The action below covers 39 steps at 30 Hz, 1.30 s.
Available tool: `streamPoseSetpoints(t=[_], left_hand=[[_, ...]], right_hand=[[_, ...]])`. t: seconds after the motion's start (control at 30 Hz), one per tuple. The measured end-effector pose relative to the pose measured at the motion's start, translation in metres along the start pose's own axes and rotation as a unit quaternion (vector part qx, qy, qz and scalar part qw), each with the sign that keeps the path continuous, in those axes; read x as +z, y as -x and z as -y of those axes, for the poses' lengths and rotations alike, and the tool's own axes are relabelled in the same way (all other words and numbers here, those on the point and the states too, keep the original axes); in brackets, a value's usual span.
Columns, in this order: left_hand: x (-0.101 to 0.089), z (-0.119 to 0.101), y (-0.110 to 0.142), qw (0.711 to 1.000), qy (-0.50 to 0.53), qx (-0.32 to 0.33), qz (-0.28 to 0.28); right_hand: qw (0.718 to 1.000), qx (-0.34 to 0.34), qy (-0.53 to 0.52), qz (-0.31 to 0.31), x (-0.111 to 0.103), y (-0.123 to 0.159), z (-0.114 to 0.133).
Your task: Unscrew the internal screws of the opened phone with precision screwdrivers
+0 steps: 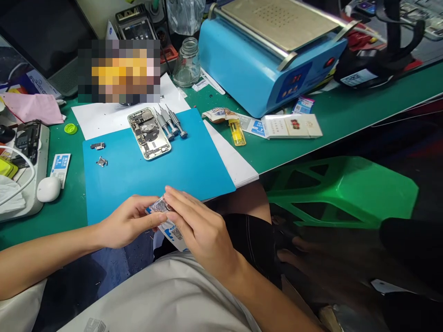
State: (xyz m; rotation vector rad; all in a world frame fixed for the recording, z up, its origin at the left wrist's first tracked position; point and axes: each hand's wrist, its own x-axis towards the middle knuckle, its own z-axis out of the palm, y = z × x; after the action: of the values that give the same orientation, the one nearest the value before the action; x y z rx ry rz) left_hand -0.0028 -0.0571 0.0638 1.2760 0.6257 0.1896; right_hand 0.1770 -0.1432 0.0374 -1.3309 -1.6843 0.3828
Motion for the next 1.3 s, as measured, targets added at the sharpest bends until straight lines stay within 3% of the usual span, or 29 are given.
streamPoseSetpoints(t=[0.27,0.63,0.83,1.1,1.3], left_hand=[[0.001,0.000,-0.002,1.000,-0.009,-0.002,-0.015],[-0.001,0.000,-0.008,0.997,0.078,-0.012,-0.016],[0.000,0.000,-0.007,0.994,0.107,-0.008,-0.030],[0.001,-0.002,-0.006,0.991,0.124,-0.006,-0.043],[0.002,-0.001,-0.006,0.990,0.129,-0.008,-0.047]], right_hand=[[0.998,-0.032,0.044,-0.034,0.006,-0.009,-0.003],[0.972,-0.173,0.159,0.017,-0.003,-0.031,-0.011],[0.973,-0.134,0.182,0.045,-0.003,-0.042,-0.008],[0.990,-0.090,0.099,0.034,-0.012,-0.039,-0.011],[0.989,-0.094,0.095,0.063,-0.019,-0.042,-0.012]])
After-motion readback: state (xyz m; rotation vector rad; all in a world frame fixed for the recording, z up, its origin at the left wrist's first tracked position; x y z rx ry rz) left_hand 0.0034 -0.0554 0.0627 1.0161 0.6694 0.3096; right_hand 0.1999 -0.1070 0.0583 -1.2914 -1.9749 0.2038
